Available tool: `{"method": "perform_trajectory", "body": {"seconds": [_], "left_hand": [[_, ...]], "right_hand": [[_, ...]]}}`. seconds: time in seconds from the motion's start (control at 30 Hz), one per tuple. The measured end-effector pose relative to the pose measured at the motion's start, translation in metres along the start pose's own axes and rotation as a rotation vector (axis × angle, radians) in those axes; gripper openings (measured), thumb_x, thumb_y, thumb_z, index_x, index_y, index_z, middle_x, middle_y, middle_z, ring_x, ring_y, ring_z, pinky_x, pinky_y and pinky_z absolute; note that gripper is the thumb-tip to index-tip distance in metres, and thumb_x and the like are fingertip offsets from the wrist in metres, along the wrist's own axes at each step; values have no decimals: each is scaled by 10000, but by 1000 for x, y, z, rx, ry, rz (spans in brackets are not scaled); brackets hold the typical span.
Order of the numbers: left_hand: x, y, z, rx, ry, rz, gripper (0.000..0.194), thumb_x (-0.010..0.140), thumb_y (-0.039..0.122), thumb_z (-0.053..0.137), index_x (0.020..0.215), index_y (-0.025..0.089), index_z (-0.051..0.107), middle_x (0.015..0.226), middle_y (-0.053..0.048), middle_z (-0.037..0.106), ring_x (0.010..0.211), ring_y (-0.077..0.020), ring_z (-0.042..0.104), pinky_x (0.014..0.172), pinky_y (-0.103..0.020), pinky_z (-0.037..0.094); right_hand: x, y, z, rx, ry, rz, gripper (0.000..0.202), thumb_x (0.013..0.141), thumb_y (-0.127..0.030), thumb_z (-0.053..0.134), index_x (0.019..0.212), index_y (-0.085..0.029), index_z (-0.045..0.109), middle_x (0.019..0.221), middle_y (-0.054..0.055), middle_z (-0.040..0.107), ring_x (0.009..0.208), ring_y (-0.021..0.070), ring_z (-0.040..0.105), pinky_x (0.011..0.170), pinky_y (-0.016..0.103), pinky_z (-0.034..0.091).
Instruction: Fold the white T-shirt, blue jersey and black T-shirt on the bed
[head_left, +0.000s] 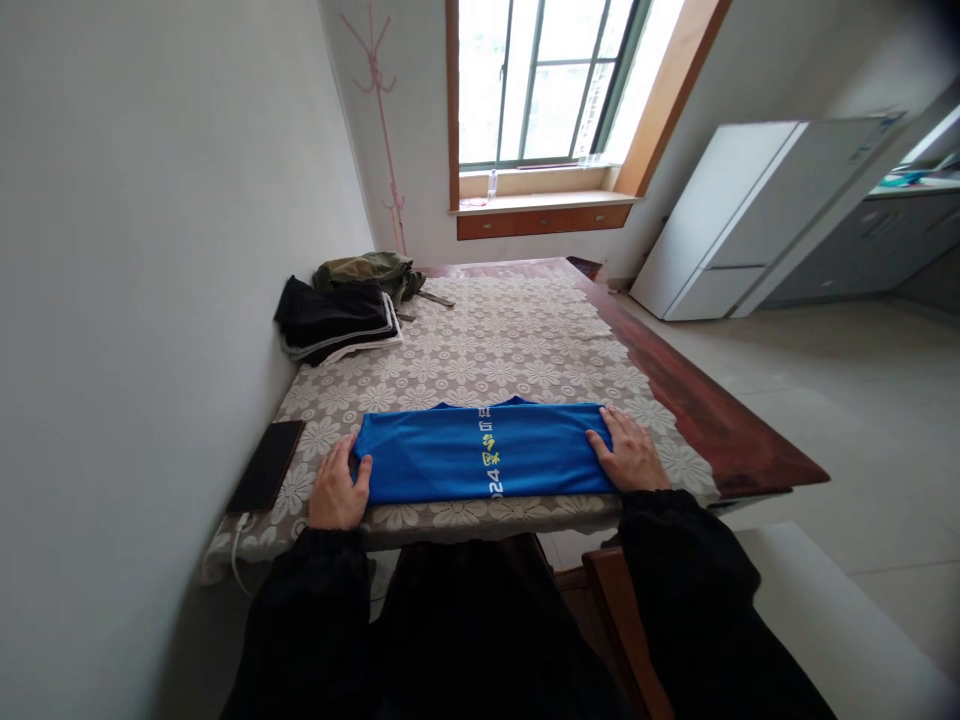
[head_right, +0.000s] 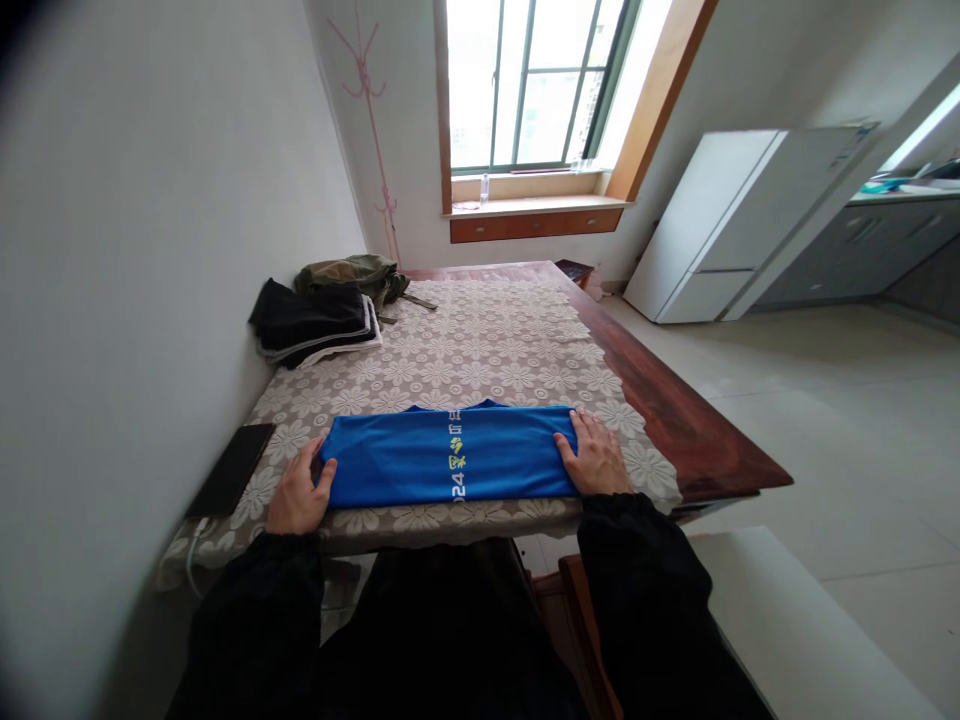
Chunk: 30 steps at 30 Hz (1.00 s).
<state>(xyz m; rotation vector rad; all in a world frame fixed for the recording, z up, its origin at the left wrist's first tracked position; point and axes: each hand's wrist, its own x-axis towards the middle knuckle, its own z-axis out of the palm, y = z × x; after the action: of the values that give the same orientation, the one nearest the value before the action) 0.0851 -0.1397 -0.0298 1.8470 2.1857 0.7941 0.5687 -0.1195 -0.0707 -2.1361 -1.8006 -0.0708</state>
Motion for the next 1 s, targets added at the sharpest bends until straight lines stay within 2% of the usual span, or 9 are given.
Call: {"method": "perform_trajectory", "body": {"seconds": [0.17,0.3,0.4,0.47,0.63,0.73,0.8,0.9,1.0], "left_hand": [[-43,-16,-17,-185,-24,-57,511,1009,397,430,1486,220,475,1385,-97,683,1369,-257,569,1185,-453,414],[-65,-15,-29,-247,-91,-65,590,973,451,498,1503,194,450,1402,-130,663,1334,-272,600,1125,-451,470],[-69,-10,-34,-212,-76,-68,616,927,487,556,1466,194,498,1345,-136,686,1277,-292,633,1107,-471,480],[-68,-9,-36,-172,-58,-70,557,908,494,571,1387,211,575,1249,-123,720,1230,-306,651,1091,-491,485],[-63,-7,-40,-208,-123,-88,421,893,501,574,1221,262,687,1081,-77,760,966,-281,721,927,-469,565],[-62,-5,-41,-373,-154,-139,471,874,523,600,1251,250,673,1180,-88,744,793,-225,724,728,-384,605],[-61,-1,-41,-523,-213,-170,526,865,529,618,1290,220,647,1157,-96,746,806,-224,735,655,-344,614],[-56,5,-39,-628,-236,-220,602,867,506,648,1377,193,579,1036,-91,757,862,-237,750,639,-328,640],[-50,9,-36,-545,-135,-259,581,865,458,683,1377,207,571,1161,-124,733,821,-211,745,568,-297,638]], "right_hand": [[1,1,2,19,21,-11,643,1020,-493,332,1520,-113,469,1580,167,477,1470,337,400,1226,560,288],[2,3,4,45,35,-22,629,1015,-505,340,1491,-123,491,1555,179,499,1459,346,409,1213,578,288],[1,3,2,90,81,-40,608,1003,-506,374,1493,-162,476,1549,166,504,1440,330,437,1204,569,295],[0,2,0,113,140,-42,585,991,-494,408,1488,-193,477,1546,151,508,1419,329,462,1199,571,295],[-6,-9,-11,117,367,-16,493,977,-452,426,1380,-210,574,1481,132,572,1375,329,507,1230,571,208],[-10,-33,-25,157,424,-28,456,979,-442,434,1333,-212,605,1451,127,599,1384,330,500,1247,565,164],[-11,-58,-38,242,375,-93,431,977,-444,470,1317,-225,620,1440,120,609,1366,336,514,1232,557,225],[-7,-111,-59,497,129,-318,409,975,-418,526,1334,-239,603,1399,108,629,1279,298,583,1116,477,431],[1,-174,-70,741,-125,-459,404,966,-375,565,1349,-245,574,1311,99,664,1009,231,679,872,395,567]]}}
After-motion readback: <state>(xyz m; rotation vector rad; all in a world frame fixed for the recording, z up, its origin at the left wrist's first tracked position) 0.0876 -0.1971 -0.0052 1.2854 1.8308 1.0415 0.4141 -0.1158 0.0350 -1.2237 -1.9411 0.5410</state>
